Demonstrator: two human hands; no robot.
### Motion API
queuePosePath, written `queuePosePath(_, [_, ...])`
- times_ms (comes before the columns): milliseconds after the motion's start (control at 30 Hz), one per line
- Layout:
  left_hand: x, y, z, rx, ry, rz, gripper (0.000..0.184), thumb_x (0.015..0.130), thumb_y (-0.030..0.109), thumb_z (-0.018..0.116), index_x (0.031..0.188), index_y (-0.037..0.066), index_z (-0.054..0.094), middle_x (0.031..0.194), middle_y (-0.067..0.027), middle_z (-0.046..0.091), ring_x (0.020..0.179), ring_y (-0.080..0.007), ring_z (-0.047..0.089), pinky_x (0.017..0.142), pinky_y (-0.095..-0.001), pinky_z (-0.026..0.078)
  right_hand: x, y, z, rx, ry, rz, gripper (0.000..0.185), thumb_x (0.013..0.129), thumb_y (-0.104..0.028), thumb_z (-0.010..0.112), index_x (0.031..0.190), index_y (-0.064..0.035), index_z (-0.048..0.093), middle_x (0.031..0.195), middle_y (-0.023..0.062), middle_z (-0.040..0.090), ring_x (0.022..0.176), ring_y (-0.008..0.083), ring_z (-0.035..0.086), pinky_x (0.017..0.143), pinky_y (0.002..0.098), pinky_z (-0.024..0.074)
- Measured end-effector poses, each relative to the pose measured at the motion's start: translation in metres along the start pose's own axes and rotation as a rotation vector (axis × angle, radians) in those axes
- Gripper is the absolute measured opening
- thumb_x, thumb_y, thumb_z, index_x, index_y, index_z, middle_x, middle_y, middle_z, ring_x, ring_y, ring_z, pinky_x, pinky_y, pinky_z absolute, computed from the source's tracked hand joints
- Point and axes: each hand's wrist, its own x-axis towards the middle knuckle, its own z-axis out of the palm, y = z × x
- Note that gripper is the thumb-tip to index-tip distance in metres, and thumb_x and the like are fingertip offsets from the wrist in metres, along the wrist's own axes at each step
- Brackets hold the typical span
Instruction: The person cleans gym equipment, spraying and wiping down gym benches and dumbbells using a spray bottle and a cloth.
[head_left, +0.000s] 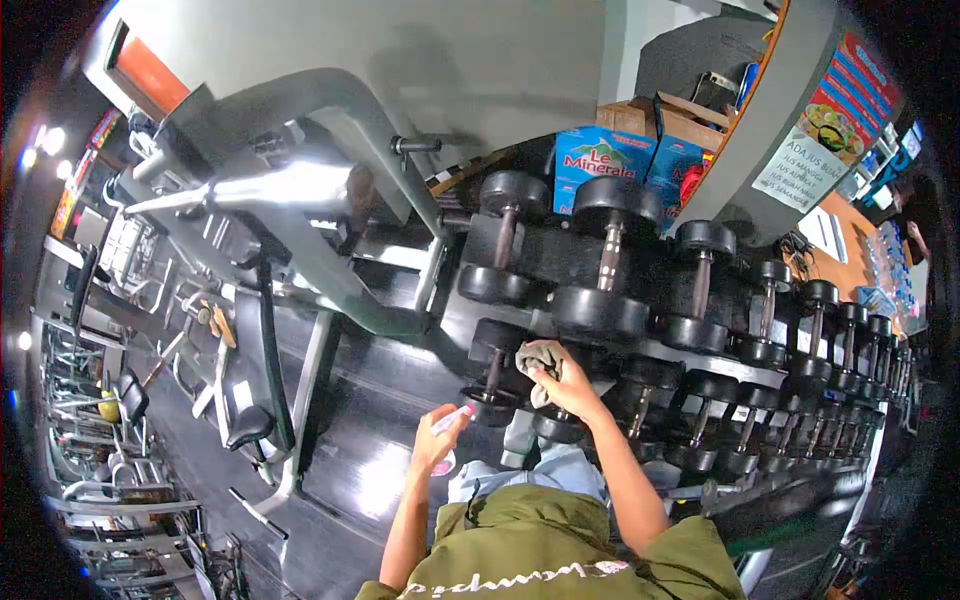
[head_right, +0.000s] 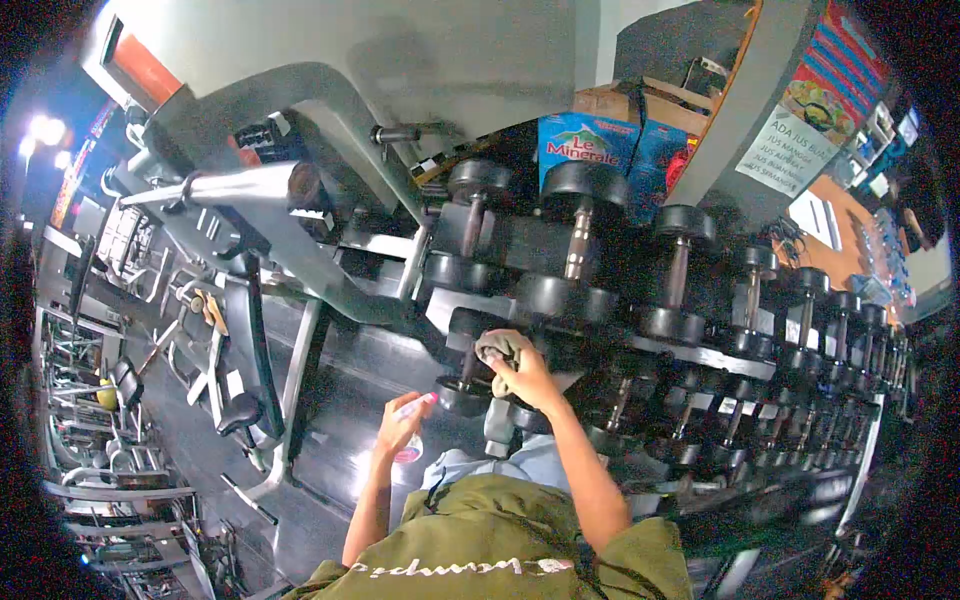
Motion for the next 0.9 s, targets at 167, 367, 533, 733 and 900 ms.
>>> queuePosePath(167, [-0.021,-0.054,-0.017,0.068,0.061,0.08,0.045,0.087,0.045,0.064,0.071,0.003,0.059,0.059,-0.0073,0.053,0.056,-0.0154,0.052,0.056,-0.0333,0.041,-0.04,0.093,0.048,0.351,0.317,0.072,0.036,0.096,-0.038,0.055,0.114,-0.008,0.062,0.104,0.0026,0.065,0.09,0.0144,0.062,0.078,0.0301,0.0519])
queuePosePath(367, [-0.051,-0.113,-0.033,0.024,0.052,0.008,0.039,0.086,0.042,0.059,0.072,0.005,0.058,0.061,-0.0017,0.054,0.053,-0.0103,0.05,0.05,-0.029,0.04,-0.118,0.151,0.093,0.492,0.5,0.263,0.033,0.096,-0.04,0.049,0.108,-0.0119,0.062,0.113,0.0036,0.064,0.103,0.016,0.06,0.088,0.0311,0.0479])
queuePosePath(533, [-0.043,-0.173,-0.024,-0.068,0.064,0.053,0.034,0.082,0.039,0.059,0.076,0.006,0.06,0.062,-0.002,0.054,0.053,-0.0112,0.053,0.05,-0.0286,0.041,-0.166,0.154,0.12,0.432,0.611,0.318,0.035,0.087,-0.018,0.046,0.117,-0.0062,0.057,0.118,0.0062,0.059,0.108,0.02,0.057,0.097,0.0329,0.0429])
queuePosePath(733, [0.003,-0.211,0.015,-0.217,0.108,0.016,0.035,0.09,0.037,0.059,0.072,0.007,0.058,0.063,0.0015,0.054,0.05,-0.0069,0.047,0.046,-0.0261,0.035,-0.185,0.192,0.142,0.133,0.623,0.315,0.042,0.082,-0.006,0.054,0.124,-0.0072,0.054,0.123,0.0062,0.055,0.115,0.0179,0.051,0.099,0.0295,0.0408])
queuePosePath(900, [0.036,-0.237,0.043,-0.267,0.109,0.048,0.033,0.092,0.033,0.056,0.076,0.005,0.062,0.064,0.0009,0.056,0.049,-0.0067,0.048,0.045,-0.0251,0.034,-0.158,0.222,0.151,-0.123,0.7,0.243,0.044,0.082,-0.003,0.059,0.125,-0.0021,0.052,0.127,0.0079,0.051,0.123,0.0204,0.046,0.108,0.0321,0.0308])
